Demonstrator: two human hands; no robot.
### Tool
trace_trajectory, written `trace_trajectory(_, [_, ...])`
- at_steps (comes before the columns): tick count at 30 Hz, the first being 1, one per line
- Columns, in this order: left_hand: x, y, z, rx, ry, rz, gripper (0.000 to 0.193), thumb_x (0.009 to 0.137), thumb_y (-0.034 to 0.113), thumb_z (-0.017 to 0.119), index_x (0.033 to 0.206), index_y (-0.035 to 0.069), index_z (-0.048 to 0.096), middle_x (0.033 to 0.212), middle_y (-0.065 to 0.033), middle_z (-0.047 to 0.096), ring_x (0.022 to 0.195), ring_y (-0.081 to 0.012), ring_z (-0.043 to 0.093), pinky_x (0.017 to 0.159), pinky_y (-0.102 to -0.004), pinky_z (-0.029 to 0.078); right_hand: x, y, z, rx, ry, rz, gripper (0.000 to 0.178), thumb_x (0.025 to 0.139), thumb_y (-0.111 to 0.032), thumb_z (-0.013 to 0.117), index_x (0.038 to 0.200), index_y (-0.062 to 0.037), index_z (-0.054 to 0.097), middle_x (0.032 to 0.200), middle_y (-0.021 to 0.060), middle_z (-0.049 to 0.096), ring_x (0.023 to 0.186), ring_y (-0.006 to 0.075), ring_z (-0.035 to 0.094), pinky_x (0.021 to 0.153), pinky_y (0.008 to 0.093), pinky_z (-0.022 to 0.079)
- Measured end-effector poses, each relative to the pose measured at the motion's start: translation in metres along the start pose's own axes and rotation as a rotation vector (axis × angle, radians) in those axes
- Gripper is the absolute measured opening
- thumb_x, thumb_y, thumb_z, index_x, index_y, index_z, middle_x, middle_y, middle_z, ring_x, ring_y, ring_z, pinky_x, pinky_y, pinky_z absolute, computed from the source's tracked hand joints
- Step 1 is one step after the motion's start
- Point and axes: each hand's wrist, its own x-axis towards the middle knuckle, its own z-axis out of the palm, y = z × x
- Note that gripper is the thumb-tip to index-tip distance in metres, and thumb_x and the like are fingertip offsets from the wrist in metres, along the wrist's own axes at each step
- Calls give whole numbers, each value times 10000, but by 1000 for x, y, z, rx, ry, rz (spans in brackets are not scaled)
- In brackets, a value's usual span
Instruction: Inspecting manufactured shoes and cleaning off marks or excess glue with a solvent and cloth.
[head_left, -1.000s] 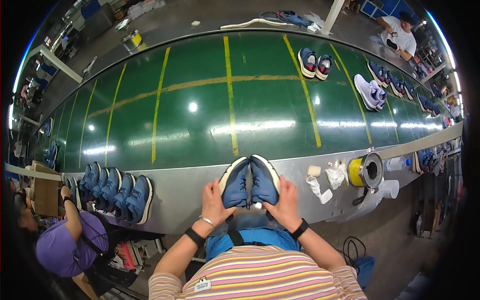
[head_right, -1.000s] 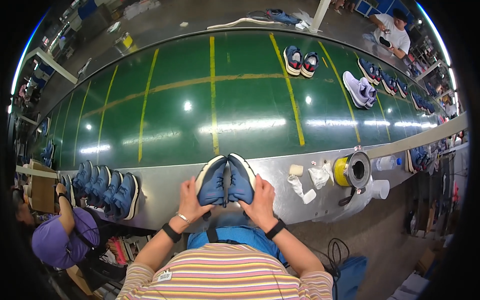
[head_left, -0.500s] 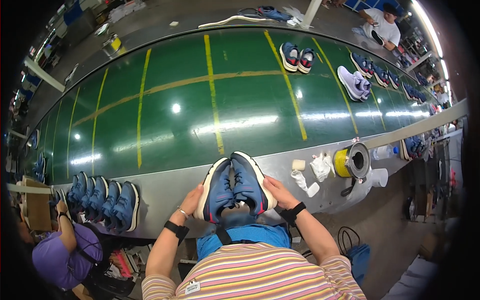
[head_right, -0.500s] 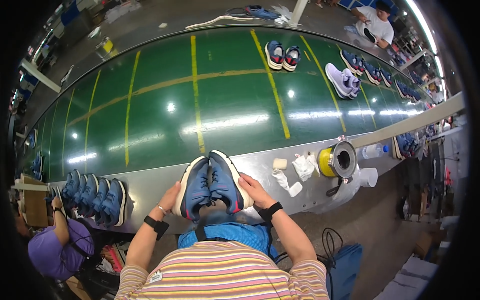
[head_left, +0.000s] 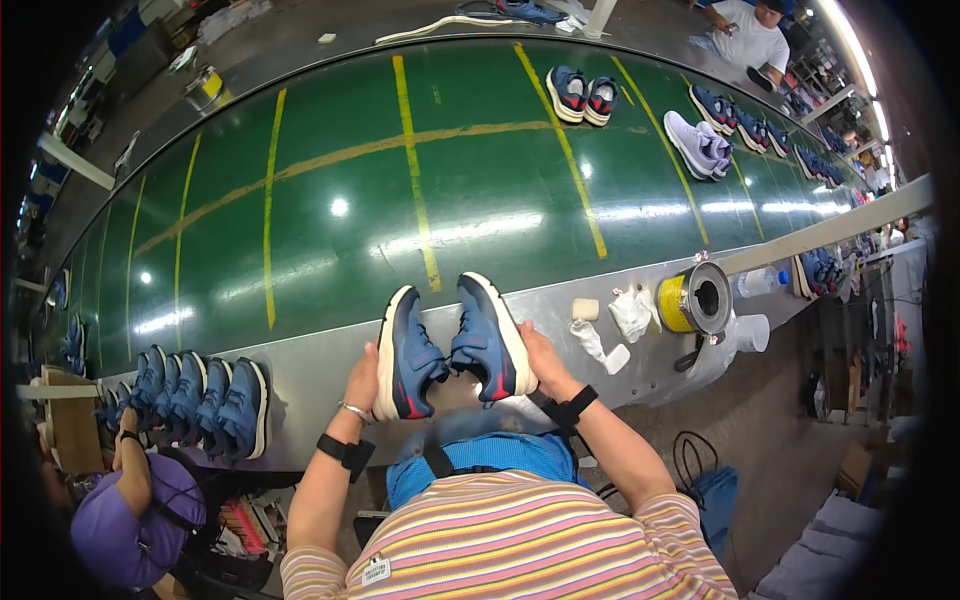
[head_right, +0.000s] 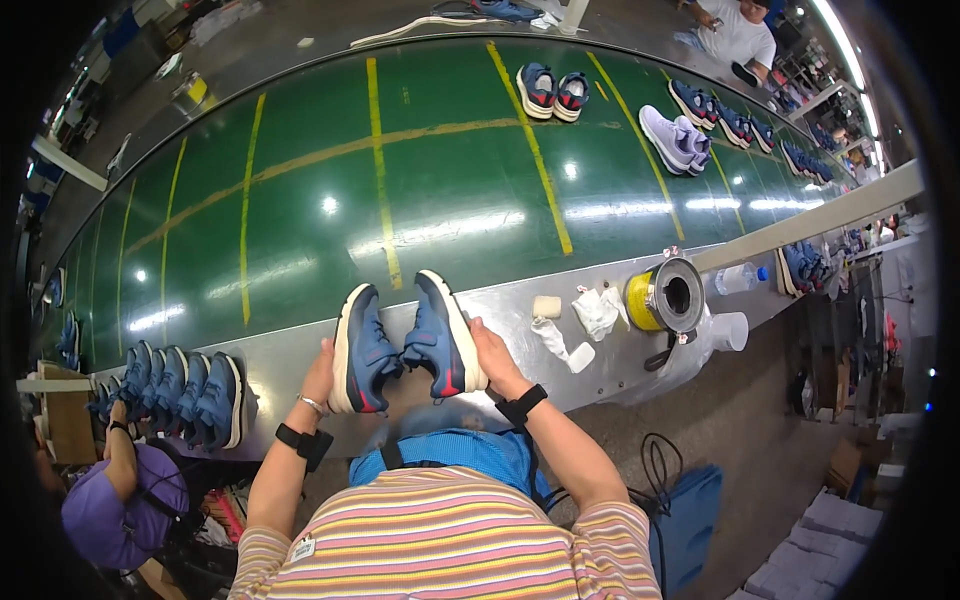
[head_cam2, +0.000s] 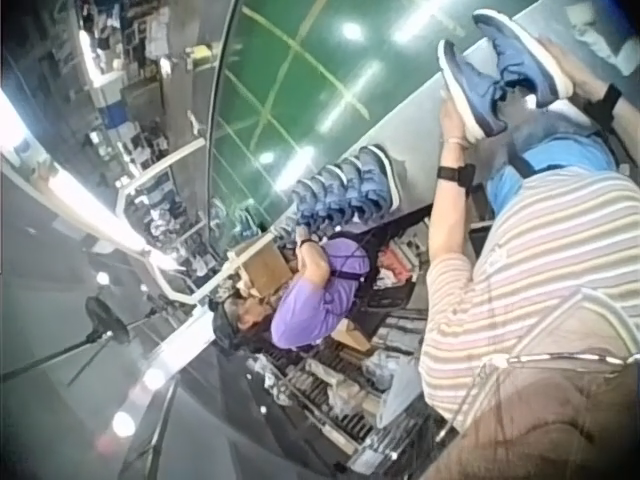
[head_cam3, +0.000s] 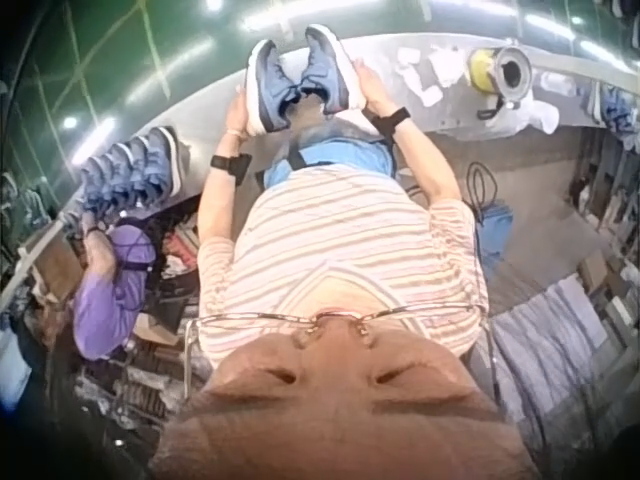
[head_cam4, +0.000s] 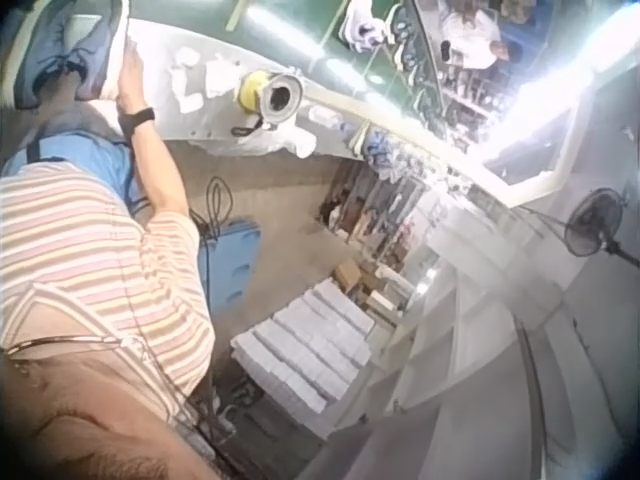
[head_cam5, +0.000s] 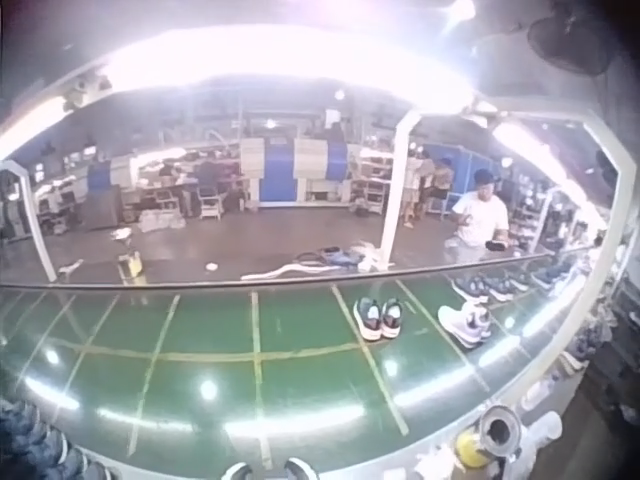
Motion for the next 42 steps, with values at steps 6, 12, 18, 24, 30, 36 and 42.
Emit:
trace_trajectory(6, [-1,27,24,-368,158,-116,640,903,529,259,1151,-14,491,1014,-132,591,886,-195,589,789,-302,471,9,-5,4,192,111,11,499,923,-437,350,1081,18,482,943,85,564,813,137,556,715,281,469])
trace_trajectory(12, [9,23,25,-690,177,-197,628,905,504,282,1209,-29,414,1104,-160,554,960,-248,582,831,-348,475,-2,-30,27,289,61,-6,592,907,-483,328,1234,8,381,1171,139,512,1032,233,544,870,349,448])
trace_trajectory(18, [10,37,36,-906,65,-230,570,914,482,284,1253,35,388,1203,-140,502,1054,-272,531,883,-395,445,-5,-39,44,478,113,119,573,911,-481,295,1257,-29,366,1221,140,479,1093,269,499,918,394,418])
trace_trajectory(24, [19,18,38,-1045,-127,-242,487,938,418,242,1245,74,400,1203,-129,505,1055,-285,528,877,-442,452,0,-24,43,705,-14,245,556,917,-483,242,1286,-82,349,1276,138,430,1150,298,447,959,449,378])
trace_trajectory(30, [16,17,47,-1278,-243,-387,493,925,405,242,1210,44,419,1144,-196,512,999,-389,525,842,-561,429,-1,-14,47,875,-31,298,597,906,-509,231,1265,-50,362,1256,186,431,1121,360,455,929,542,380])
trace_trajectory(36, [11,19,52,-1315,-235,-388,470,923,376,274,1232,46,402,1189,-220,470,1052,-405,482,858,-557,420,-3,-14,53,977,-45,350,606,913,-504,199,1241,-30,385,1210,217,453,1075,395,476,892,534,411])
trace_trajectory(42, [4,25,59,-1374,-230,-455,426,919,334,317,1227,55,410,1184,-216,475,1030,-393,495,851,-551,427,-7,-12,52,960,-57,349,571,922,-479,205,1215,-34,412,1174,181,497,1054,327,509,894,462,426])
